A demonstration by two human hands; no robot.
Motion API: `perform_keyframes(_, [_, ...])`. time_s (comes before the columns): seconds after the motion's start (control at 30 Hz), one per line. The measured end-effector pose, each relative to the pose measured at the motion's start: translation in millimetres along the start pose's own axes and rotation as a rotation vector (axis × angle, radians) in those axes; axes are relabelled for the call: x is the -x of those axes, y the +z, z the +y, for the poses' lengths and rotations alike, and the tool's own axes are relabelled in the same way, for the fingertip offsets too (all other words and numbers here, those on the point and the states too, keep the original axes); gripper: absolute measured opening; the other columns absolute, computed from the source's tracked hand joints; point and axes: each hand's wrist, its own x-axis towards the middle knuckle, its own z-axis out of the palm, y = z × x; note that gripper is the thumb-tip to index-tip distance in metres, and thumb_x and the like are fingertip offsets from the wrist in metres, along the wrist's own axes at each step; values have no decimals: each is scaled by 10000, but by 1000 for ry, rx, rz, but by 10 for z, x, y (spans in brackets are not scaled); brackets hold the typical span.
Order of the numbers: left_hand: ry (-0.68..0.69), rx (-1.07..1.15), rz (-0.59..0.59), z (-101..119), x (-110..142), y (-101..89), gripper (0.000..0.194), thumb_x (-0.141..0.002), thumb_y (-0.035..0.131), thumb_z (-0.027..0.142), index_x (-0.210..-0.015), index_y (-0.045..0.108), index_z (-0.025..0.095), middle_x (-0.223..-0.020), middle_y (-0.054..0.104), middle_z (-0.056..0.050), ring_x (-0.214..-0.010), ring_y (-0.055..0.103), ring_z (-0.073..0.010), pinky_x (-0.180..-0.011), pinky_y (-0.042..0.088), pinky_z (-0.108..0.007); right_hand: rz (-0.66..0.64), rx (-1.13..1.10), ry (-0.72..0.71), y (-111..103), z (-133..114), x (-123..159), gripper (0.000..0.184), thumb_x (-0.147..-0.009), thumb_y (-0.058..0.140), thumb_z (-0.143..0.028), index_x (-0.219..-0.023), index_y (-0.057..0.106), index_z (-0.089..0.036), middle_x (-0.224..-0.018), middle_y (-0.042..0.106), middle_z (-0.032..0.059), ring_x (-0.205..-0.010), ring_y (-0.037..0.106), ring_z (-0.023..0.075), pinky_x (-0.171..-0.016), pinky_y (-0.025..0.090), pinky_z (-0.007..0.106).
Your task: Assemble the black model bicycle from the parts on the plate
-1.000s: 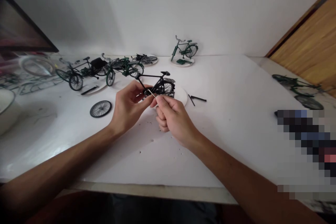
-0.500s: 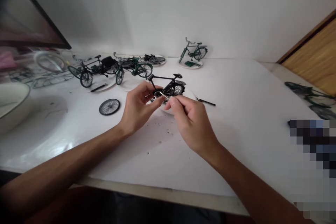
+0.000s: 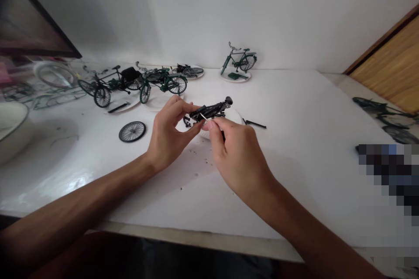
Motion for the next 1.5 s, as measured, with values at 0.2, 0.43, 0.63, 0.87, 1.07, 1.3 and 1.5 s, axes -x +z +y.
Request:
perform_keyframes(0.2, [80,-49,16,-67,-13,6,252,-853,732,52,-1023,630,208,-915,535,-2,-880,571,-137,-770,525,-281,-167,-567,309,83,-38,8,323,-1041,472,-393,-783,563,-220,-529,292,-72,-447,253,88,-420,214,251])
perform_keyframes(0.43, [41,-5,57,-56,-30,13,241,-850,722,51,-979,600,215,-936,529,-4,-879,547,-142,-793,531,-301,-298,-1235,475,199,-17,15,328,-1060,471,-429,-815,538,-221,-546,176,-104,-460,110,63,-392,119,191])
perform_keyframes(0.63, [-50,103,24,-14,-7,-33,168,-885,717,127,-960,592,211,-941,551,-19,-927,582,-158,-840,541,-320,-319,-1117,371,227,75,-10,312,-1063,464,-425,-838,544,-225,-548,219,-105,-440,158,57,-400,130,201])
perform_keyframes(0.87, [-116,171,7,21,-7,-64,143,-886,739,164,-947,614,200,-945,610,-39,-922,613,-161,-831,548,-320,-187,-723,196,206,109,6,317,-1048,484,-470,-857,557,-227,-574,279,-89,-454,254,66,-425,224,232])
perform_keyframes(1.07, [-143,230,-24,23,2,-61,134,-891,731,161,-953,616,188,-974,622,-46,-939,629,-162,-873,569,-337,-128,-301,18,91,125,-37,353,-1058,470,-392,-758,511,-209,-592,383,-59,-521,358,92,-503,284,281])
perform_keyframes(1.3, [-119,204,-53,-7,18,-57,129,-881,728,121,-934,627,180,-939,601,-27,-906,627,-146,-829,561,-305,-217,-249,-2,20,154,-77,349,-1053,479,-343,-731,490,-209,-556,368,-65,-498,348,91,-492,259,281])
perform_keyframes(1.5, [-31,132,-84,-5,4,-46,166,-863,745,81,-907,617,177,-861,553,6,-791,570,-105,-670,488,-222,-457,-750,216,9,270,-127,327,-1052,479,-443,-832,563,-216,-523,228,-105,-428,183,70,-413,153,234])
